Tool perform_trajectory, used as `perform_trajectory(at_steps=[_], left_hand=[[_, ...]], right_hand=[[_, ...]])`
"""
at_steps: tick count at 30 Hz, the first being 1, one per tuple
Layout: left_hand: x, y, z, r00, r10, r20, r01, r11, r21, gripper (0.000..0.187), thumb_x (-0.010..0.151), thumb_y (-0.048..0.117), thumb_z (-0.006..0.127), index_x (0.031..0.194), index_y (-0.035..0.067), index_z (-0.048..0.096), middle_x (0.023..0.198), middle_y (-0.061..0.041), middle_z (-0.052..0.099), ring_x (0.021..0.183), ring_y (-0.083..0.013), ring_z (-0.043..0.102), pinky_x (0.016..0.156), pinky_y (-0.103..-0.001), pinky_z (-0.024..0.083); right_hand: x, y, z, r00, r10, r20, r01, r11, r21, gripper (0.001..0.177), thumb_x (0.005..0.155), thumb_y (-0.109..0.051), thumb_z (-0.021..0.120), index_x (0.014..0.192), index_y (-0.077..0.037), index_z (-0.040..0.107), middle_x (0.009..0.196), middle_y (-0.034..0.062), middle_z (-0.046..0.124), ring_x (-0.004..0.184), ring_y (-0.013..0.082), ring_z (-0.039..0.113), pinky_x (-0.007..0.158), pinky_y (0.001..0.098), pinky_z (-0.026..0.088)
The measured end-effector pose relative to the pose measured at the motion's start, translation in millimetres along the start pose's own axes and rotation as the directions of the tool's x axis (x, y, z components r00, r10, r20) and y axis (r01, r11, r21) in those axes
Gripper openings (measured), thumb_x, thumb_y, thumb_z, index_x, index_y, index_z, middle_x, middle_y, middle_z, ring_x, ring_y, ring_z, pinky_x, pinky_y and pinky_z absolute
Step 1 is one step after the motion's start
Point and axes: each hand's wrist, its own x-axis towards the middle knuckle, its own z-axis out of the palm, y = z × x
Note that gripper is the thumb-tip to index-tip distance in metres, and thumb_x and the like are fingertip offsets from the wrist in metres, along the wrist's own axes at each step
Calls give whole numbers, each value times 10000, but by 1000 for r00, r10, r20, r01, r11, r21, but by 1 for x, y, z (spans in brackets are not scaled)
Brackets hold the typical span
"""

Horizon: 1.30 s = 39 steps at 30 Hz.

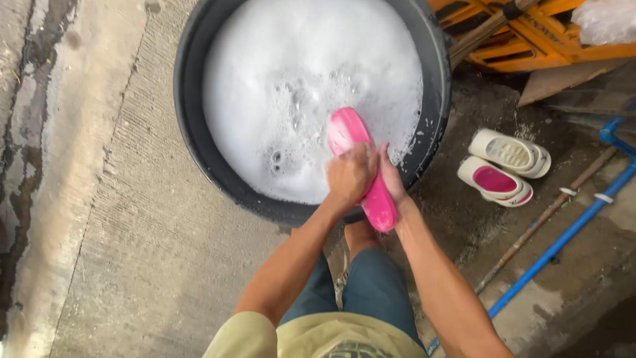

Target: The recorder is washing white sandals and pink flip-flops in a bucket of soapy water using a sponge.

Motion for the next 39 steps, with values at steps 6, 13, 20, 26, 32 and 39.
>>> perform_trajectory(at_steps=[6,13,20,26,32,39], left_hand=[[51,-41,-4,966,-239,96,235,970,54,363,1045,326,617,758,105,602,605,-173,636,509,-384,626,508,-536,483],[34,-20,-3,991,48,126,-45,999,-29,273,962,306,657,806,90,597,584,-159,631,406,-345,573,406,-516,455],[83,-103,-1,972,-218,-83,231,950,211,287,1011,315,575,813,108,576,705,-149,701,490,-351,633,447,-524,472],[33,-154,-3,858,-508,-77,509,823,250,350,1008,368,521,815,89,606,797,-202,726,640,-423,680,615,-573,513],[1,-137,-12,724,-688,-50,688,715,126,377,1004,390,513,867,72,664,837,-251,715,766,-476,671,747,-599,497],[-12,-121,11,544,-813,206,787,411,-460,393,1011,428,632,950,40,627,864,-142,703,776,-262,669,741,-449,543]], right_hand=[[23,13,-38,895,153,419,-220,969,115,876,994,-827,323,1339,-43,506,947,109,631,726,169,635,584,288,558],[5,-19,-9,988,84,-127,-80,996,32,689,853,-691,363,1303,-189,506,1055,59,642,821,184,694,565,346,565],[58,-18,-47,945,74,317,-100,993,69,747,977,-553,593,1465,0,477,1084,191,636,776,206,647,579,306,548],[149,-10,-94,994,-105,6,99,917,-386,665,860,-350,711,1356,39,498,1155,212,668,870,218,694,715,367,631],[232,22,-142,852,-381,-358,74,766,-639,420,1007,-287,745,1244,50,664,1111,145,688,930,183,614,803,393,533],[141,-12,-35,945,-298,-132,315,939,139,381,983,-237,629,1296,-25,580,1245,195,640,1132,342,622,1038,511,519]])
